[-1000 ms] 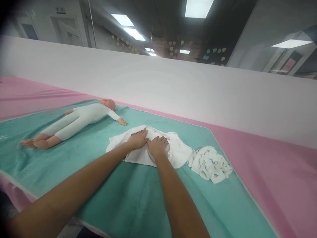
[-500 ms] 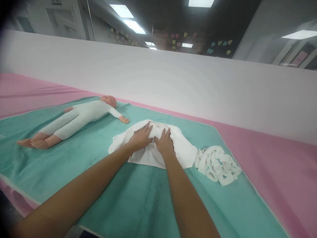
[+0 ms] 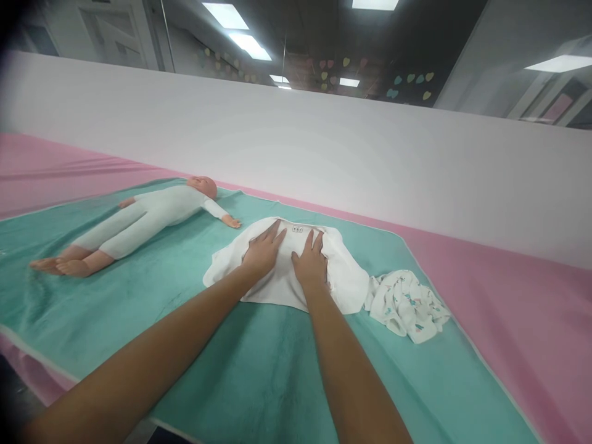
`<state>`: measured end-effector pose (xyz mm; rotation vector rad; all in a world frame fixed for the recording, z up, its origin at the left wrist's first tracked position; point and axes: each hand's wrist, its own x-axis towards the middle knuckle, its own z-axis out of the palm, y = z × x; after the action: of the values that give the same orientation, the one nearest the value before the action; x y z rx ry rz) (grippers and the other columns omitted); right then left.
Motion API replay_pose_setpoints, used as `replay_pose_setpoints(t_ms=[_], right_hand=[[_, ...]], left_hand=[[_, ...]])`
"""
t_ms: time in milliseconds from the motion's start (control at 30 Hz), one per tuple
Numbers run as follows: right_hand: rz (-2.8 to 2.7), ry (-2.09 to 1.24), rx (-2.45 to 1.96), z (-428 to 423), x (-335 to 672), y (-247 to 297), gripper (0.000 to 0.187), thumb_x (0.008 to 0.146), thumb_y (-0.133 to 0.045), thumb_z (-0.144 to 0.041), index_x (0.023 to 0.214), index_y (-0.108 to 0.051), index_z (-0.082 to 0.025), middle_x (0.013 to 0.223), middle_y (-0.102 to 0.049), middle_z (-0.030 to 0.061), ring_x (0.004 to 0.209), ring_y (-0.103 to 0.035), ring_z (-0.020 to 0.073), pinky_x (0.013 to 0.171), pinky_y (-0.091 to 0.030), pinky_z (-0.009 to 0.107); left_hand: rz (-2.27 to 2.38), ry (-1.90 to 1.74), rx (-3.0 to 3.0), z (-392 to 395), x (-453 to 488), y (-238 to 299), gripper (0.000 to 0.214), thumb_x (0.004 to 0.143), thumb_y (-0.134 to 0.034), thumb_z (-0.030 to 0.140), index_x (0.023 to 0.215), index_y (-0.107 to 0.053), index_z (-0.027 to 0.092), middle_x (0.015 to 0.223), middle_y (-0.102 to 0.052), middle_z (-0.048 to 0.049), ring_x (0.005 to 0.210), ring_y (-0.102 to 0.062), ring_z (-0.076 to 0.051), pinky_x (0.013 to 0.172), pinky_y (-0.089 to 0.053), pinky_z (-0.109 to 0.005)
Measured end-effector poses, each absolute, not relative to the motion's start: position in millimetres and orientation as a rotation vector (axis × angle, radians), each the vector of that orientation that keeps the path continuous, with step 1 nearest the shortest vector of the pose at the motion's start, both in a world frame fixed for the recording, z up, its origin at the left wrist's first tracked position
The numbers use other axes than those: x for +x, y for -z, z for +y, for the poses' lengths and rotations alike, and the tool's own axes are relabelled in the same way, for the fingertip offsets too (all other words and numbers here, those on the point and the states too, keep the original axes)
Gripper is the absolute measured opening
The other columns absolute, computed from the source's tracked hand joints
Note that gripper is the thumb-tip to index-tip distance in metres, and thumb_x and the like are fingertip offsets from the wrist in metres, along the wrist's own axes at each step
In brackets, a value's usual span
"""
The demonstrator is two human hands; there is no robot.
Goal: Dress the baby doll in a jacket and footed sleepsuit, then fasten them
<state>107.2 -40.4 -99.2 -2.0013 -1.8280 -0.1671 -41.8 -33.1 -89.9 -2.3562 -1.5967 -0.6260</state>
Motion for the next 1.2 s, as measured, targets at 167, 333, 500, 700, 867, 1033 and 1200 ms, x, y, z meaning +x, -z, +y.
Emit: replay_pose_setpoints(t_ms=[167, 333, 500, 700, 867, 1033, 1200], right_hand=[[-1.830, 0.091, -2.034, -38, 114, 98, 0.074, 0.084, -0.035, -0.045, 0.142, 0.001, -0.018, 0.148, 0.010, 0.0110, 0.123, -0.034, 0.0329, 0.091, -0.035, 0.044], [-1.853, 0.082, -2.081, -36, 117, 101, 0.073, 0.085, -0.032, -0.048, 0.143, -0.002, -0.016, 0.148, 0.004, 0.0115, 0.118, -0.041, 0.0323, 0.090, -0.037, 0.042], [-1.910, 0.045, -2.126, -32, 117, 104, 0.066, 0.087, -0.026, -0.046, 0.142, -0.012, -0.012, 0.148, -0.004, 0.0128, 0.120, -0.039, 0.0297, 0.093, -0.035, 0.041], [-1.908, -0.093, -2.195, -26, 119, 106, 0.067, 0.087, -0.019, -0.049, 0.142, -0.013, -0.010, 0.148, -0.002, 0.0123, 0.125, -0.032, 0.0295, 0.097, -0.032, 0.044], [-1.872, -0.202, -2.277, -17, 121, 104, 0.074, 0.084, -0.019, -0.060, 0.143, -0.007, -0.016, 0.149, 0.003, 0.0098, 0.131, -0.019, 0.0308, 0.098, -0.026, 0.052], [-1.793, -0.260, -2.311, -7, 121, 104, 0.082, 0.081, -0.022, -0.065, 0.143, -0.008, -0.013, 0.148, 0.002, 0.0137, 0.131, -0.017, 0.0324, 0.099, -0.025, 0.052], [-1.726, -0.231, -2.282, -6, 120, 106, 0.081, 0.082, -0.024, -0.063, 0.142, -0.012, -0.009, 0.147, -0.007, 0.0181, 0.130, -0.022, 0.0322, 0.100, -0.026, 0.047]], left_hand=[[-1.614, 0.627, -2.381, -32, -43, 92, 0.060, 0.083, -0.032, 0.013, 0.140, -0.022, 0.027, 0.150, -0.002, -0.0007, 0.133, -0.018, -0.023, 0.097, -0.033, -0.045], [-1.632, 0.622, -2.435, -28, -45, 96, 0.054, 0.087, -0.031, 0.023, 0.140, -0.022, 0.026, 0.150, -0.002, -0.0021, 0.132, -0.020, -0.026, 0.099, -0.031, -0.047], [-1.641, 0.541, -2.489, -22, -48, 101, 0.049, 0.090, -0.026, 0.035, 0.138, -0.025, 0.024, 0.150, -0.003, -0.0042, 0.133, -0.019, -0.025, 0.099, -0.030, -0.048], [-1.666, 0.439, -2.566, -19, -50, 104, 0.052, 0.091, -0.021, 0.043, 0.137, -0.029, 0.021, 0.150, -0.009, -0.0061, 0.133, -0.020, -0.026, 0.103, -0.027, -0.047], [-1.647, 0.450, -2.589, -20, -50, 103, 0.052, 0.091, -0.022, 0.042, 0.138, -0.028, 0.020, 0.149, -0.013, -0.0068, 0.132, -0.022, -0.026, 0.103, -0.027, -0.046], [-1.533, 0.489, -2.604, -25, -48, 100, 0.050, 0.090, -0.027, 0.034, 0.137, -0.028, 0.016, 0.146, -0.023, -0.0090, 0.130, -0.027, -0.023, 0.102, -0.029, -0.041], [-1.566, 0.473, -2.611, -38, -37, 96, 0.047, 0.088, -0.031, 0.032, 0.130, -0.039, 0.013, 0.144, -0.028, -0.0123, 0.130, -0.027, -0.025, 0.103, -0.026, -0.044]])
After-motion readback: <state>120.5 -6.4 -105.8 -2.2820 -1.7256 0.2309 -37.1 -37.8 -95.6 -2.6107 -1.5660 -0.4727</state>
